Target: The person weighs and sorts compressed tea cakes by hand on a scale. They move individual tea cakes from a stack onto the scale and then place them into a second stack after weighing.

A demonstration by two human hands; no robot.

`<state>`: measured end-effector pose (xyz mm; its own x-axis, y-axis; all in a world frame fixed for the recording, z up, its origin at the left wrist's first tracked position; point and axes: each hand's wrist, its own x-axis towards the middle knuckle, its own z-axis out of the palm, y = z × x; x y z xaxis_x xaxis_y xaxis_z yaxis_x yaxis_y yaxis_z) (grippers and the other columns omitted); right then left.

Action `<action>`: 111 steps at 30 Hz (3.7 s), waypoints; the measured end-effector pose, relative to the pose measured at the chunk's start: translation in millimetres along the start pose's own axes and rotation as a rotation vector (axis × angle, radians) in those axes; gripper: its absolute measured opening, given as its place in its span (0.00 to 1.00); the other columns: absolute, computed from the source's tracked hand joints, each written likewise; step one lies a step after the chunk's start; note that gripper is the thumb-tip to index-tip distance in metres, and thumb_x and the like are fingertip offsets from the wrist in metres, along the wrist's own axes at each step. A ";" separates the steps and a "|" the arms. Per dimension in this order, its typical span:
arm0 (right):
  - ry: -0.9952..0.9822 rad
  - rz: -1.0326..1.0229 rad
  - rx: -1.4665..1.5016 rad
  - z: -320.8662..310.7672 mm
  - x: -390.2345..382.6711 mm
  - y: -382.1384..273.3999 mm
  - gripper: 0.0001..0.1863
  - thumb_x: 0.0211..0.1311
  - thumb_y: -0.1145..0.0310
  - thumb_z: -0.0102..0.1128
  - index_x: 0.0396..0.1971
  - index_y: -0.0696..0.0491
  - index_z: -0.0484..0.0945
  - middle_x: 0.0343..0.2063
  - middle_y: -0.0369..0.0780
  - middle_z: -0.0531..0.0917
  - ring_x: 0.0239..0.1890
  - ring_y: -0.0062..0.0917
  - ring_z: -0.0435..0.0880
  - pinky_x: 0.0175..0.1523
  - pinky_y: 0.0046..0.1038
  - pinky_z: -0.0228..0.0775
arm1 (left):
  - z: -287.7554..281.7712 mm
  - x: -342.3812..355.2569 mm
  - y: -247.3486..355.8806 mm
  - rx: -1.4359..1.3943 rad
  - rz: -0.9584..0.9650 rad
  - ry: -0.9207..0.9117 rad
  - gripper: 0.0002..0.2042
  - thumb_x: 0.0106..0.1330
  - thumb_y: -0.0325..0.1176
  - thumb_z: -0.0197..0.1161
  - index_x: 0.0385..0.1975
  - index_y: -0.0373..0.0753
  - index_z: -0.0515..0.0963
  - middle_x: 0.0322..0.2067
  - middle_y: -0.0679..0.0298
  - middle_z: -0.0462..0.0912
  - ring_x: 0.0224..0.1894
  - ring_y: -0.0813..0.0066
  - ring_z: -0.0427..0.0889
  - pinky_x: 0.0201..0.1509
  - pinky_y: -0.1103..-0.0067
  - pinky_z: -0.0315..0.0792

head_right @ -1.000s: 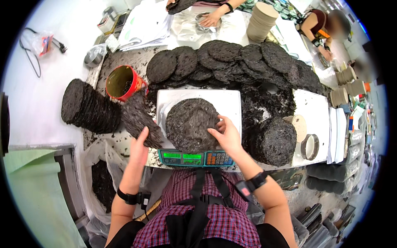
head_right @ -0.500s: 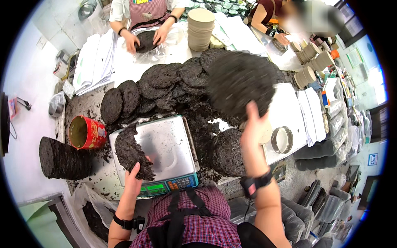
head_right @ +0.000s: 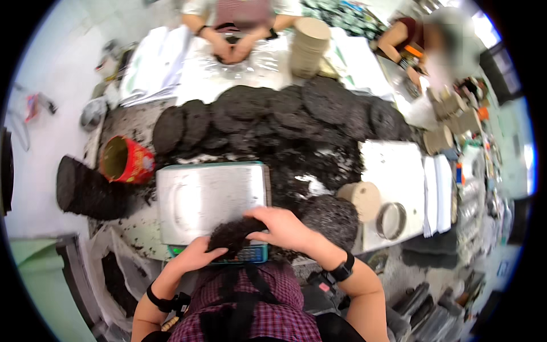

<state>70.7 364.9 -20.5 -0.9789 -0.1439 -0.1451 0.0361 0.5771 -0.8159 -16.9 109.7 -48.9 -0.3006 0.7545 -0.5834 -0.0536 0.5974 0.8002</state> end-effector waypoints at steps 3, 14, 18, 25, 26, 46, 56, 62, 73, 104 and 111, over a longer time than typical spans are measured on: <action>-0.075 0.255 0.108 25.5 17.4 -9.9 0.19 0.56 0.67 0.65 0.47 0.57 0.75 0.35 0.40 0.83 0.37 0.24 0.82 0.43 0.28 0.74 | -16.8 -23.5 -30.8 -0.097 0.254 0.311 0.23 0.63 0.33 0.62 0.56 0.34 0.67 0.51 0.54 0.75 0.54 0.63 0.74 0.57 0.72 0.67; 0.381 0.359 0.989 151.3 144.7 -86.2 0.18 0.64 0.68 0.58 0.51 0.59 0.71 0.44 0.39 0.80 0.44 0.22 0.78 0.51 0.26 0.70 | -253.9 -173.3 -276.3 -0.641 0.059 1.677 0.29 0.71 0.45 0.49 0.67 0.40 0.51 0.68 0.57 0.51 0.70 0.63 0.51 0.70 0.68 0.49; 0.291 0.306 1.208 200.0 238.8 -152.7 0.18 0.65 0.66 0.57 0.52 0.57 0.71 0.47 0.36 0.79 0.48 0.21 0.76 0.55 0.26 0.65 | -338.4 -206.7 -336.4 -0.863 0.100 1.486 0.33 0.70 0.55 0.44 0.69 0.41 0.49 0.70 0.60 0.48 0.71 0.64 0.48 0.71 0.66 0.44; 0.029 0.071 1.245 277.9 426.0 -247.2 0.27 0.59 0.63 0.64 0.56 0.59 0.70 0.50 0.37 0.78 0.55 0.23 0.71 0.60 0.25 0.59 | -414.9 -205.0 -384.6 -1.176 0.241 1.227 0.29 0.70 0.51 0.45 0.67 0.42 0.56 0.68 0.65 0.54 0.70 0.67 0.51 0.71 0.68 0.45; 0.085 0.077 1.193 295.4 444.8 -244.3 0.28 0.60 0.64 0.64 0.57 0.59 0.68 0.50 0.38 0.78 0.54 0.23 0.72 0.60 0.26 0.60 | -412.2 -199.3 -380.4 -1.315 0.316 1.167 0.26 0.70 0.49 0.47 0.64 0.42 0.61 0.66 0.65 0.61 0.67 0.67 0.57 0.71 0.68 0.49; 0.528 0.304 1.249 221.2 222.2 -184.9 0.17 0.63 0.68 0.59 0.49 0.57 0.73 0.44 0.37 0.80 0.46 0.21 0.77 0.55 0.25 0.66 | -206.0 -157.8 -252.5 -0.537 0.272 1.116 0.30 0.72 0.51 0.44 0.67 0.39 0.54 0.67 0.59 0.55 0.69 0.65 0.51 0.71 0.69 0.45; 0.793 0.337 1.278 188.1 118.5 -131.8 0.15 0.63 0.67 0.59 0.48 0.55 0.73 0.43 0.37 0.80 0.46 0.23 0.79 0.53 0.29 0.72 | -225.2 -194.5 -176.0 0.381 0.213 1.246 0.28 0.63 0.40 0.62 0.61 0.38 0.64 0.64 0.53 0.58 0.66 0.53 0.52 0.68 0.62 0.50; 0.894 0.334 1.319 144.3 42.4 -68.7 0.15 0.63 0.66 0.59 0.48 0.54 0.72 0.45 0.36 0.80 0.49 0.23 0.78 0.57 0.33 0.71 | -233.8 -182.5 -148.3 0.350 0.036 1.221 0.35 0.51 0.41 0.73 0.56 0.33 0.65 0.50 0.51 0.69 0.53 0.56 0.67 0.59 0.67 0.63; 0.953 0.411 1.387 65.8 -46.0 36.4 0.14 0.62 0.65 0.61 0.43 0.54 0.71 0.39 0.35 0.78 0.45 0.23 0.77 0.52 0.33 0.73 | -208.7 -211.3 -20.9 -0.458 0.085 1.162 0.28 0.57 0.28 0.66 0.56 0.35 0.60 0.52 0.49 0.71 0.51 0.64 0.75 0.54 0.69 0.72; 0.477 0.238 0.692 46.3 -0.8 -63.4 0.09 0.64 0.69 0.57 0.39 0.59 0.76 0.32 0.32 0.81 0.35 0.12 0.77 0.42 0.17 0.68 | -116.0 -109.3 11.8 0.585 0.681 1.013 0.15 0.61 0.27 0.62 0.48 0.37 0.76 0.47 0.60 0.79 0.51 0.68 0.75 0.58 0.74 0.66; 0.412 0.499 0.849 60.2 -10.9 -18.3 0.14 0.59 0.68 0.63 0.41 0.60 0.77 0.34 0.37 0.82 0.35 0.20 0.80 0.41 0.21 0.72 | -121.5 -126.2 -37.5 0.723 0.523 1.392 0.26 0.63 0.26 0.57 0.62 0.32 0.62 0.61 0.52 0.64 0.64 0.57 0.61 0.69 0.66 0.52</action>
<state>92.8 307.5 -37.7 -0.8013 0.3282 -0.5003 0.4249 -0.2766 -0.8620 -92.7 -41.0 11.7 -0.7318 0.3328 0.5947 0.6278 0.6687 0.3983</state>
